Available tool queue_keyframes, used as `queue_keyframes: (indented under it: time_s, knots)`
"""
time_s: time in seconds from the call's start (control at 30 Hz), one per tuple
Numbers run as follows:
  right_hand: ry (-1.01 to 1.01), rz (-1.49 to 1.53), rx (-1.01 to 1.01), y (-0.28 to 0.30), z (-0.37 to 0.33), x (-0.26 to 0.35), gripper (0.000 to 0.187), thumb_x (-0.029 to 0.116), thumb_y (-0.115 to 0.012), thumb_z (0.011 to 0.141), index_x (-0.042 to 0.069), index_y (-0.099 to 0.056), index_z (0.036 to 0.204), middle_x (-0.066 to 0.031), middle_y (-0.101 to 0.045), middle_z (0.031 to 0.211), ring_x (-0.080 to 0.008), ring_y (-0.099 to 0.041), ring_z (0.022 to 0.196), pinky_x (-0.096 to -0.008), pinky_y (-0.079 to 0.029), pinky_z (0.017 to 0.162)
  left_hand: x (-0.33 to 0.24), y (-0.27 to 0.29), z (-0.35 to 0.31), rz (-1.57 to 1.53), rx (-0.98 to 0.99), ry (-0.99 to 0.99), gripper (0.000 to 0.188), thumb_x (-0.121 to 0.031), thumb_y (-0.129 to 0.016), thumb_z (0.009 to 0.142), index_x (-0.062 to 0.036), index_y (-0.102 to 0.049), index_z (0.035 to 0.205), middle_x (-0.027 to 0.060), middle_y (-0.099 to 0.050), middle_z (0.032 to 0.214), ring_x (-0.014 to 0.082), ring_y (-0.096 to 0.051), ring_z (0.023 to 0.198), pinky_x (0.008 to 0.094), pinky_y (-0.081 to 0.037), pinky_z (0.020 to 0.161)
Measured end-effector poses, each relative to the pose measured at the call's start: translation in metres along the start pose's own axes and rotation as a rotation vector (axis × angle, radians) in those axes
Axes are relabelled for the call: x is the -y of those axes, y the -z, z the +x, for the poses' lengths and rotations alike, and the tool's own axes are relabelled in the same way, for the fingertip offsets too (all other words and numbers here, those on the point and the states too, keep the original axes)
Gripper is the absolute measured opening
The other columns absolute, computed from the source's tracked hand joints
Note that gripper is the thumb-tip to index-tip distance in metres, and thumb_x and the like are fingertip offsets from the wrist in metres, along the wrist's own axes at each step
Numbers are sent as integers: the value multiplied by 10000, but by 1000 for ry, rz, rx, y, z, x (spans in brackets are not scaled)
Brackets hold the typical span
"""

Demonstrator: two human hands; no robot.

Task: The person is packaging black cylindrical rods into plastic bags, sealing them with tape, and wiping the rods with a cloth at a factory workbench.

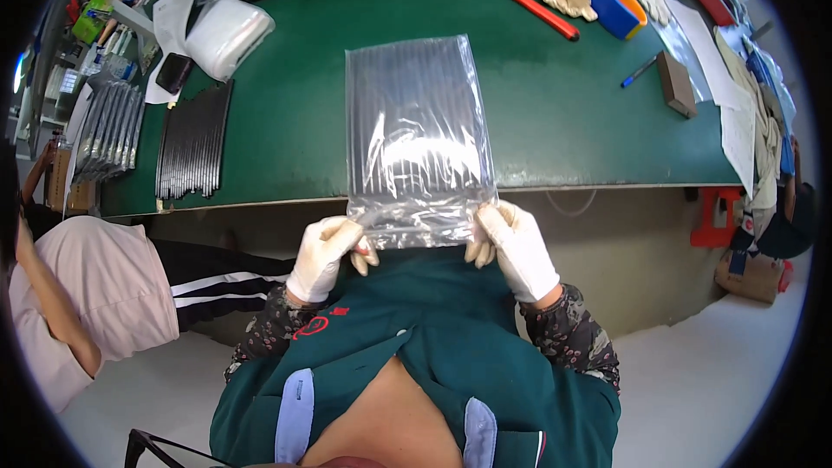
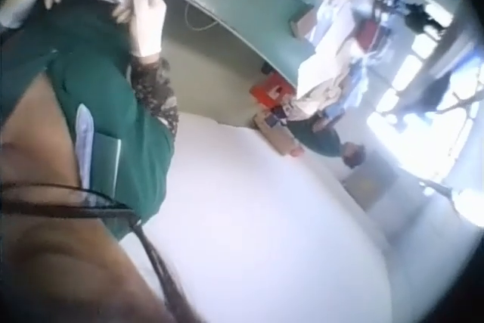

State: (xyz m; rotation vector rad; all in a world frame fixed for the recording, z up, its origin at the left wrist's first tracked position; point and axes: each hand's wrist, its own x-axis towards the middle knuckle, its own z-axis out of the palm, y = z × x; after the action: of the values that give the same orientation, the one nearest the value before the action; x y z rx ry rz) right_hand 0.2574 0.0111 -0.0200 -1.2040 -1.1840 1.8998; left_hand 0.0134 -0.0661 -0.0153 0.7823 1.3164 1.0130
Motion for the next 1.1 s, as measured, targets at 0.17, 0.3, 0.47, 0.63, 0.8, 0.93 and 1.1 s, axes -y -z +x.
queue_keyframes:
  time_s: [0.17,0.3,0.47,0.63,0.8,0.93,1.1]
  knots:
    - [40,30,101,24,-8,-4,403,361,-465,961,14,-575,788,-110,-631,636,-117,-553,494,-197,-419,486,21,21,2,-158,176,-107,399,-352,-476,955,30,-588,968,130,-662,861,164,-635,703,243,-489,630]
    - [36,70,-25,11,-5,4,411,365,-462,945,-6,-595,828,-124,-649,680,-127,-579,527,-201,-439,513,5,2,13,-209,222,-46,574,-488,-469,947,31,-548,1179,110,-656,1043,187,-650,842,245,-485,692]
    - [-18,-137,-39,-2,-20,11,233,213,-582,900,4,-589,797,-63,-612,632,-97,-552,517,-210,-442,515,9,-4,2,230,-16,-168,391,-324,-656,869,13,-604,1061,83,-660,940,151,-621,756,266,-480,633]
    - [703,-661,-270,-1,-38,-11,154,55,-708,748,48,-578,667,-44,-553,559,-150,-523,462,-275,-409,463,4,-12,-9,1079,-474,-1088,424,-327,-811,654,-128,-512,880,52,-499,911,273,-507,873,424,-420,816]
    - [1052,-1273,-230,-19,-27,-21,376,101,-711,739,98,-652,1110,-5,-392,525,-191,-477,504,-328,-390,492,-5,-25,12,1288,-478,-1293,335,-116,-733,652,-144,-572,944,15,-559,1059,199,-534,1024,405,-409,913]
    - [1051,-1245,-274,-26,-22,-20,411,51,-705,728,79,-653,1134,-41,-505,603,-228,-492,497,-349,-400,505,-18,-24,12,1282,-435,-1245,305,-101,-733,628,-121,-583,893,15,-567,1031,215,-545,1002,401,-415,899]
    - [1039,-1225,-426,-35,-15,-17,453,138,-716,737,95,-640,1181,-6,-406,514,-187,-438,436,-315,-384,464,-23,-23,14,1116,-419,-1182,319,-58,-737,615,-96,-570,884,30,-573,1017,248,-549,976,403,-420,870]
